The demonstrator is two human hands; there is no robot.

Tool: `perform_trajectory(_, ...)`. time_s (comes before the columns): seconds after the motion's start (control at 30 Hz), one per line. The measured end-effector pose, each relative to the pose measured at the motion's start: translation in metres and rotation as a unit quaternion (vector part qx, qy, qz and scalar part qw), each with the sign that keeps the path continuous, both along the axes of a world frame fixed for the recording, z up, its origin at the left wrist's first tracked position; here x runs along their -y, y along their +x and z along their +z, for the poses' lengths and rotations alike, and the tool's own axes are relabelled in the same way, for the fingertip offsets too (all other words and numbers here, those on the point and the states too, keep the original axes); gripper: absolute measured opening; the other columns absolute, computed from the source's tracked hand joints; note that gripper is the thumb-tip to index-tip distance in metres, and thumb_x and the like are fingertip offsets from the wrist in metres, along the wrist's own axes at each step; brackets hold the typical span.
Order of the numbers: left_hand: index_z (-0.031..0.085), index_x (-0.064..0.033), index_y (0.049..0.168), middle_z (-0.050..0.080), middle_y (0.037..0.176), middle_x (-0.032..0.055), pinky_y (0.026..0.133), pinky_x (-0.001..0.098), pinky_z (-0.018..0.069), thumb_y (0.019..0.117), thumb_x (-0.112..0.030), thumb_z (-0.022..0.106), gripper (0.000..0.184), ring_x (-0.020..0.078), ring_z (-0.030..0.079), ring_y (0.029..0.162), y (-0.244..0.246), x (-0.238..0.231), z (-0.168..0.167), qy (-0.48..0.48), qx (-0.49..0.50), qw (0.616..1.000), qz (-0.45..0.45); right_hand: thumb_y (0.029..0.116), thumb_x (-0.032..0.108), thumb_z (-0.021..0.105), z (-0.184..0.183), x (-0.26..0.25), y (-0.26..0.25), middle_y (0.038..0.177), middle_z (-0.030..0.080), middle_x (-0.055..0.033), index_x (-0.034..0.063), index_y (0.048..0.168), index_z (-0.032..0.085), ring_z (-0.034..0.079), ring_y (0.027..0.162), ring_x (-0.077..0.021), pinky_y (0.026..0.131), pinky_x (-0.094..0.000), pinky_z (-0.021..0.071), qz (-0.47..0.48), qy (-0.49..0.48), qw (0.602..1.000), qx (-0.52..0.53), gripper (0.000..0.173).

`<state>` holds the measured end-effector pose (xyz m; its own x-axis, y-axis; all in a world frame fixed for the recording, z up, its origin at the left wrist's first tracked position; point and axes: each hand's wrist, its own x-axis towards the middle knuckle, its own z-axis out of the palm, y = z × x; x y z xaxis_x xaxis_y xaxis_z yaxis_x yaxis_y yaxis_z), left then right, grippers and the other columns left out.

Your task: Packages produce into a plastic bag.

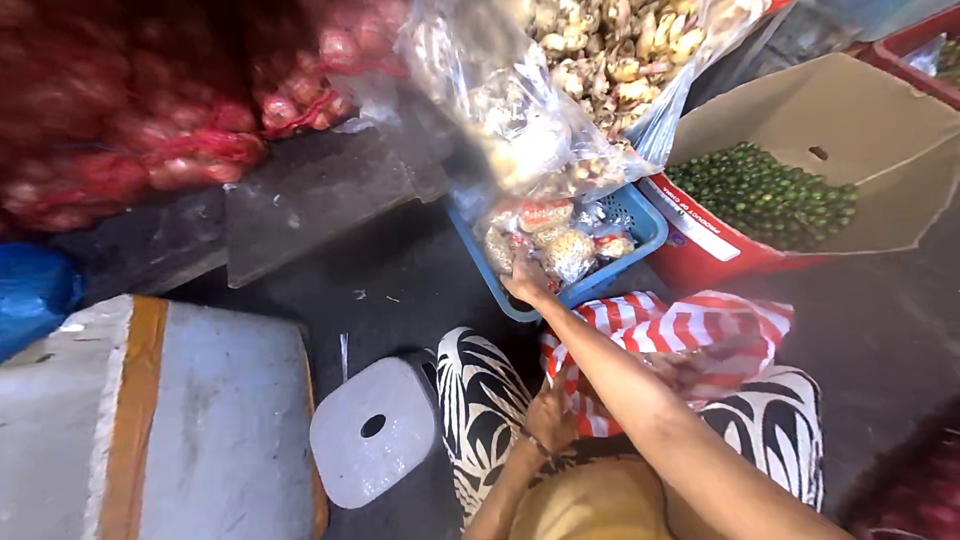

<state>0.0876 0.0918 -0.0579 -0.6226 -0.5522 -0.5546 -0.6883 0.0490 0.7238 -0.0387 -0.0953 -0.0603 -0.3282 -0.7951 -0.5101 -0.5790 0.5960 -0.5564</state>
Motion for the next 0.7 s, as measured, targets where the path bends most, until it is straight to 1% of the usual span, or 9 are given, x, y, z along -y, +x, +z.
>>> perform_trajectory(0.1, 0.03, -0.007, 0.161, 0.046, 0.153, 0.0275, 0.104, 0.052, 0.0521, 0.0909, -0.008, 0.064, 0.078, 0.0383, 0.063, 0.124, -0.004, -0.001, 0.001, -0.008, 0.004, 1.0, -0.013, 0.0899, 0.031, 0.079, 0.004, -0.012, -0.009, 0.126, 0.063, -0.0297, 0.0026, 0.148, 0.042, 0.064, 0.114, -0.0479, 0.094, -0.0657, 0.0512, -0.022, -0.103, 0.993, 0.045, 0.074)
perform_trajectory(0.2, 0.034, -0.011, 0.161, 0.045, 0.155, 0.0259, 0.103, 0.0525, 0.0533, 0.0916, -0.011, 0.064, 0.076, 0.0374, 0.064, 0.123, -0.007, 0.0, 0.003, -0.017, 0.011, 1.0, -0.009, 0.0884, 0.029, 0.08, 0.032, -0.04, -0.023, 0.128, 0.063, -0.0263, 0.0052, 0.148, 0.042, 0.065, 0.112, -0.0442, 0.09, -0.0637, 0.0538, -0.016, -0.213, 0.976, 0.049, 0.074)
perform_trajectory(0.3, 0.038, -0.0102, 0.159, 0.042, 0.157, 0.0248, 0.102, 0.0522, 0.0531, 0.0895, -0.011, 0.065, 0.075, 0.0376, 0.064, 0.124, -0.008, 0.0, 0.004, -0.03, 0.009, 0.999, 0.019, 0.0863, 0.017, 0.08, 0.07, -0.084, -0.056, 0.128, 0.063, -0.0197, 0.0023, 0.145, 0.042, 0.068, 0.108, -0.0291, 0.088, -0.0485, 0.0595, -0.007, -0.356, 0.927, 0.115, 0.071)
perform_trajectory(0.37, 0.038, -0.0072, 0.158, 0.039, 0.159, 0.0259, 0.106, 0.0518, 0.0509, 0.0856, -0.008, 0.067, 0.078, 0.0379, 0.06, 0.129, -0.009, 0.002, 0.005, -0.033, -0.008, 0.998, 0.047, 0.0848, 0.011, 0.077, 0.088, -0.121, -0.083, 0.132, 0.062, -0.0129, 0.0027, 0.149, 0.036, 0.067, 0.113, -0.0186, 0.094, -0.0391, 0.0597, -0.016, -0.401, 0.892, 0.208, 0.076)
perform_trajectory(0.43, 0.033, -0.0035, 0.16, 0.037, 0.159, 0.028, 0.11, 0.0488, 0.0479, 0.0828, -0.005, 0.069, 0.085, 0.0373, 0.056, 0.134, -0.011, 0.004, 0.007, -0.032, -0.041, 0.997, 0.065, 0.0818, 0.015, 0.077, 0.094, -0.163, -0.106, 0.127, 0.065, -0.0066, 0.0006, 0.148, 0.035, 0.067, 0.112, -0.0099, 0.096, -0.0318, 0.0595, -0.035, -0.389, 0.888, 0.241, 0.08)
perform_trajectory(0.53, 0.023, -0.0009, 0.162, 0.043, 0.153, 0.0318, 0.11, 0.0495, 0.0482, 0.0787, -0.002, 0.071, 0.096, 0.0392, 0.058, 0.131, -0.016, 0.007, 0.008, -0.036, -0.079, 0.994, 0.065, 0.0786, 0.022, 0.08, 0.064, -0.218, -0.124, 0.127, 0.065, -0.0134, -0.0103, 0.143, 0.038, 0.066, 0.113, -0.0105, 0.097, -0.0292, 0.0576, -0.041, -0.276, 0.934, 0.224, 0.084)
perform_trajectory(0.6, 0.018, -0.0008, 0.163, 0.048, 0.15, 0.031, 0.11, 0.0502, 0.048, 0.0801, -0.002, 0.071, 0.098, 0.039, 0.059, 0.129, -0.021, 0.009, 0.011, -0.036, -0.086, 0.994, 0.057, 0.0769, 0.022, 0.081, 0.029, -0.242, -0.127, 0.131, 0.064, -0.0167, -0.0066, 0.146, 0.042, 0.065, 0.119, -0.0174, 0.103, -0.0355, 0.0547, -0.006, -0.159, 0.971, 0.179, 0.084)
perform_trajectory(0.63, 0.016, -0.0011, 0.163, 0.048, 0.15, 0.0296, 0.11, 0.0494, 0.0476, 0.0809, -0.003, 0.071, 0.099, 0.0379, 0.059, 0.13, -0.024, 0.01, 0.012, -0.038, -0.085, 0.994, 0.053, 0.0772, 0.023, 0.082, 0.012, -0.25, -0.129, 0.134, 0.063, -0.019, -0.0032, 0.147, 0.045, 0.063, 0.123, -0.0243, 0.107, -0.0429, 0.0512, 0.036, -0.098, 0.985, 0.14, 0.083)
perform_trajectory(0.7, 0.013, -0.0012, 0.164, 0.047, 0.152, 0.028, 0.11, 0.049, 0.0473, 0.0809, -0.003, 0.071, 0.102, 0.0367, 0.059, 0.13, -0.025, 0.012, 0.013, -0.037, -0.081, 0.995, 0.051, 0.0805, 0.026, 0.08, -0.012, -0.255, -0.128, 0.14, 0.059, -0.022, 0.0026, 0.145, 0.052, 0.056, 0.131, -0.036, 0.112, -0.055, 0.0437, 0.137, -0.003, 0.988, 0.073, 0.074)
